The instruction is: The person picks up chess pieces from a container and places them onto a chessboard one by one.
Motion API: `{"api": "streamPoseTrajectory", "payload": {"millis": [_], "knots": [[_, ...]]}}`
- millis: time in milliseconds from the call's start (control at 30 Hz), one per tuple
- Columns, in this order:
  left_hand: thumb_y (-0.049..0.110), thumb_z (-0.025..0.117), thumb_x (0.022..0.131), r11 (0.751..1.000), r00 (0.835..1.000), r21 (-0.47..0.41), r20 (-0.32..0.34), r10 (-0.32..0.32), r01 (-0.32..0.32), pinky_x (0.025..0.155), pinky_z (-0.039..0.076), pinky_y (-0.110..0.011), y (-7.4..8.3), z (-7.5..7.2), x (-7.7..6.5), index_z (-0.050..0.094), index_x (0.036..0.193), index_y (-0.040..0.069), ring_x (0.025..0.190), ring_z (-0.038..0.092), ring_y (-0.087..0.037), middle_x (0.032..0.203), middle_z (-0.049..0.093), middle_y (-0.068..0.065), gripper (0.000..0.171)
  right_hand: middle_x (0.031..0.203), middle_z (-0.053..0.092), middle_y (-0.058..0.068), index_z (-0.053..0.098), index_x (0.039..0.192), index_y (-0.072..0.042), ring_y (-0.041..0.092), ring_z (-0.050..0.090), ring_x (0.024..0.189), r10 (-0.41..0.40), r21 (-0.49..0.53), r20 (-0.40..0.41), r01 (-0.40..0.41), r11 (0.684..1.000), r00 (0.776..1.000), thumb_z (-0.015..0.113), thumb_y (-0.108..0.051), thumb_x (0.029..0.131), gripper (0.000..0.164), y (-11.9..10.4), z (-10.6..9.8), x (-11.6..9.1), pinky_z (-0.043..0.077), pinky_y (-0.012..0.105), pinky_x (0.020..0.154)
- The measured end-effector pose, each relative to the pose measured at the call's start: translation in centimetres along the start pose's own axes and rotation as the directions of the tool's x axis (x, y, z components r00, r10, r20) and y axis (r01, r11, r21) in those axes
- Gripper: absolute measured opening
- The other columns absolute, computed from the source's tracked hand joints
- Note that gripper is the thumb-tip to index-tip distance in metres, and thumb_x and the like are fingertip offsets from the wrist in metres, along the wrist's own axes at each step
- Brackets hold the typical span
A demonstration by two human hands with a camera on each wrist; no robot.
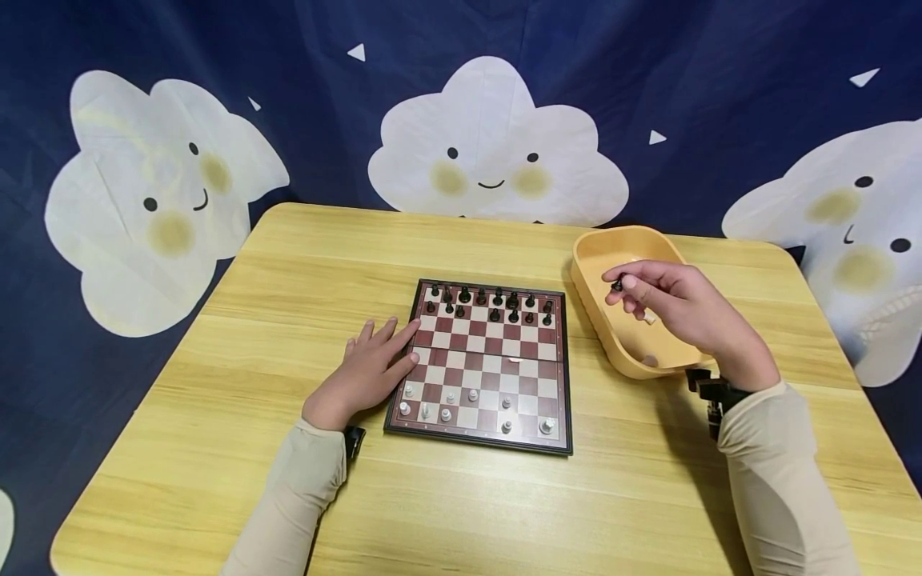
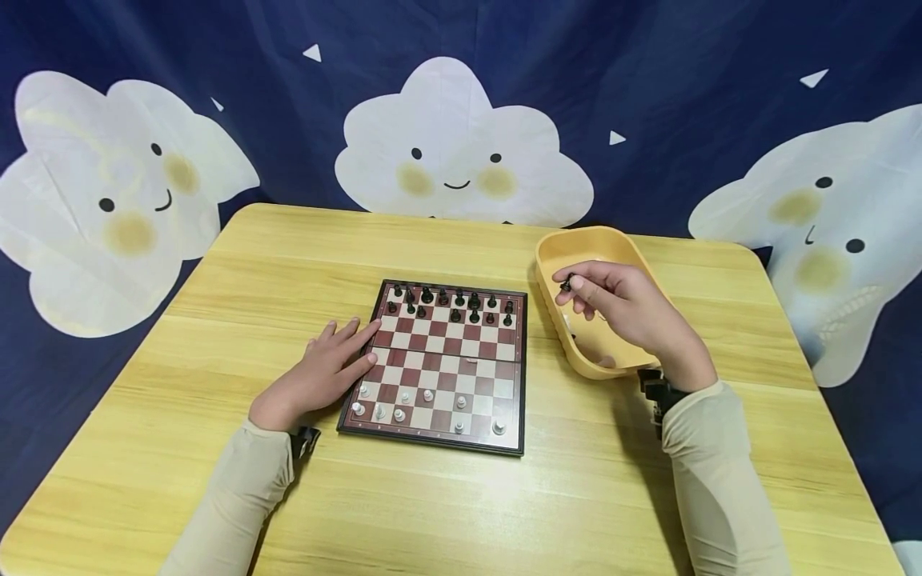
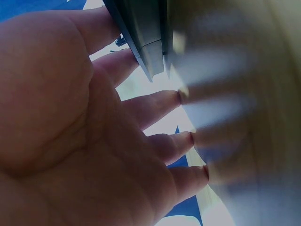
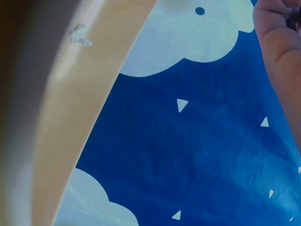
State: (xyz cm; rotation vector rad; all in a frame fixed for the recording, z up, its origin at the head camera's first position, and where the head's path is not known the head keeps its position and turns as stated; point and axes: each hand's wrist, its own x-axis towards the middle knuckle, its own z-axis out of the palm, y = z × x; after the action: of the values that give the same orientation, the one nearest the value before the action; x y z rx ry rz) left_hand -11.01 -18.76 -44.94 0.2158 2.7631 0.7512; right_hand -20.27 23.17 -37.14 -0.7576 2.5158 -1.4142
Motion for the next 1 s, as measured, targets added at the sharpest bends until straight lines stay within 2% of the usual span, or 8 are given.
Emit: {"api": "streamPoseTrajectory", "payload": {"millis": [167, 367, 467, 567, 633, 733, 833, 1000], "knots": [[0.04, 0.042, 0.101, 1.0, 1.0, -0.004, 0.001, 0.002, -0.002, 0.108, 0.003, -0.065, 0.09, -0.02, 0.0, 0.026, 0.153, 0.026, 0.141, -0.001, -0.046, 0.157, 0.017, -0.017, 0.056, 0.088, 0.067, 0.007, 0.065, 0.112, -0.008, 0.023, 0.057, 0.07, -0.013, 0.013, -0.005, 0.013, 1.0, 1.0, 0.051, -0.015, 0.1, 0.02, 0.21, 0.11, -0.03, 0.045, 0.025, 0.054], [0.039, 0.042, 0.101, 1.0, 1.0, -0.008, 0.002, 0.001, -0.001, 0.108, 0.003, -0.064, 0.12, -0.11, -0.03, 0.025, 0.153, 0.026, 0.142, -0.002, -0.046, 0.157, 0.017, -0.017, 0.056, 0.082, 0.063, 0.014, 0.066, 0.108, -0.003, 0.019, 0.059, 0.068, -0.021, 0.05, -0.021, 0.022, 0.999, 1.0, 0.055, -0.011, 0.098, 0.017, 0.27, 0.24, 0.04, 0.047, 0.025, 0.055], [0.04, 0.042, 0.101, 1.0, 1.0, -0.012, 0.004, -0.004, 0.004, 0.108, 0.003, -0.064, 0.11, -0.11, -0.05, 0.025, 0.153, 0.026, 0.142, -0.002, -0.045, 0.157, 0.017, -0.017, 0.056, 0.083, 0.064, 0.013, 0.065, 0.108, 0.001, 0.018, 0.059, 0.068, -0.015, 0.129, -0.025, 0.018, 0.991, 1.0, 0.055, -0.01, 0.097, 0.018, 0.17, 0.22, 0.12, 0.049, 0.025, 0.056], [0.04, 0.042, 0.101, 1.0, 1.0, -0.013, 0.006, -0.006, 0.007, 0.108, 0.002, -0.064, 0.09, -0.08, -0.05, 0.025, 0.153, 0.026, 0.142, -0.002, -0.045, 0.157, 0.017, -0.017, 0.056, 0.086, 0.064, 0.012, 0.062, 0.109, 0.007, 0.017, 0.059, 0.068, -0.007, 0.278, -0.03, 0.015, 0.96, 1.0, 0.055, -0.007, 0.096, 0.02, 0.09, 0.12, 0.11, 0.049, 0.023, 0.057], [0.04, 0.042, 0.101, 1.0, 1.0, -0.013, 0.006, -0.007, 0.007, 0.108, 0.002, -0.064, 0.06, -0.05, -0.04, 0.025, 0.153, 0.027, 0.142, -0.002, -0.045, 0.157, 0.017, -0.017, 0.056, 0.09, 0.065, 0.012, 0.059, 0.111, 0.012, 0.017, 0.059, 0.07, 0.001, 0.388, -0.029, 0.01, 0.922, 1.0, 0.057, -0.003, 0.095, 0.022, 0.03, 0.03, 0.03, 0.051, 0.023, 0.06], [0.04, 0.042, 0.101, 1.0, 1.0, -0.012, 0.006, -0.006, 0.006, 0.108, 0.002, -0.064, 0.03, -0.02, 0.0, 0.025, 0.153, 0.027, 0.142, -0.002, -0.045, 0.157, 0.017, -0.017, 0.056, 0.097, 0.066, 0.012, 0.058, 0.113, 0.013, 0.016, 0.061, 0.073, 0.012, 0.464, -0.028, 0.003, 0.886, 1.0, 0.06, 0.002, 0.091, 0.024, -0.04, -0.07, -0.11, 0.051, 0.022, 0.061], [0.041, 0.041, 0.101, 1.0, 1.0, -0.011, 0.006, -0.005, 0.005, 0.108, 0.003, -0.064, 0.02, 0.01, 0.05, 0.025, 0.153, 0.027, 0.142, -0.002, -0.045, 0.157, 0.017, -0.017, 0.056, 0.097, 0.067, 0.01, 0.059, 0.113, 0.011, 0.015, 0.061, 0.073, 0.022, 0.455, -0.028, -0.006, 0.89, 0.999, 0.063, 0.003, 0.089, 0.026, -0.05, 0.0, -0.12, 0.05, 0.022, 0.061], [0.041, 0.041, 0.101, 1.0, 1.0, -0.007, 0.006, -0.002, 0.002, 0.108, 0.003, -0.064, -0.05, 0.05, 0.09, 0.024, 0.153, 0.028, 0.142, -0.002, -0.045, 0.157, 0.016, -0.017, 0.056, 0.093, 0.068, 0.008, 0.06, 0.11, 0.011, 0.014, 0.06, 0.071, -0.002, 0.416, -0.021, 0.01, 0.909, 1.0, 0.062, 0.0, 0.091, 0.022, 0.02, 0.25, 0.01, 0.05, 0.021, 0.06]]}}
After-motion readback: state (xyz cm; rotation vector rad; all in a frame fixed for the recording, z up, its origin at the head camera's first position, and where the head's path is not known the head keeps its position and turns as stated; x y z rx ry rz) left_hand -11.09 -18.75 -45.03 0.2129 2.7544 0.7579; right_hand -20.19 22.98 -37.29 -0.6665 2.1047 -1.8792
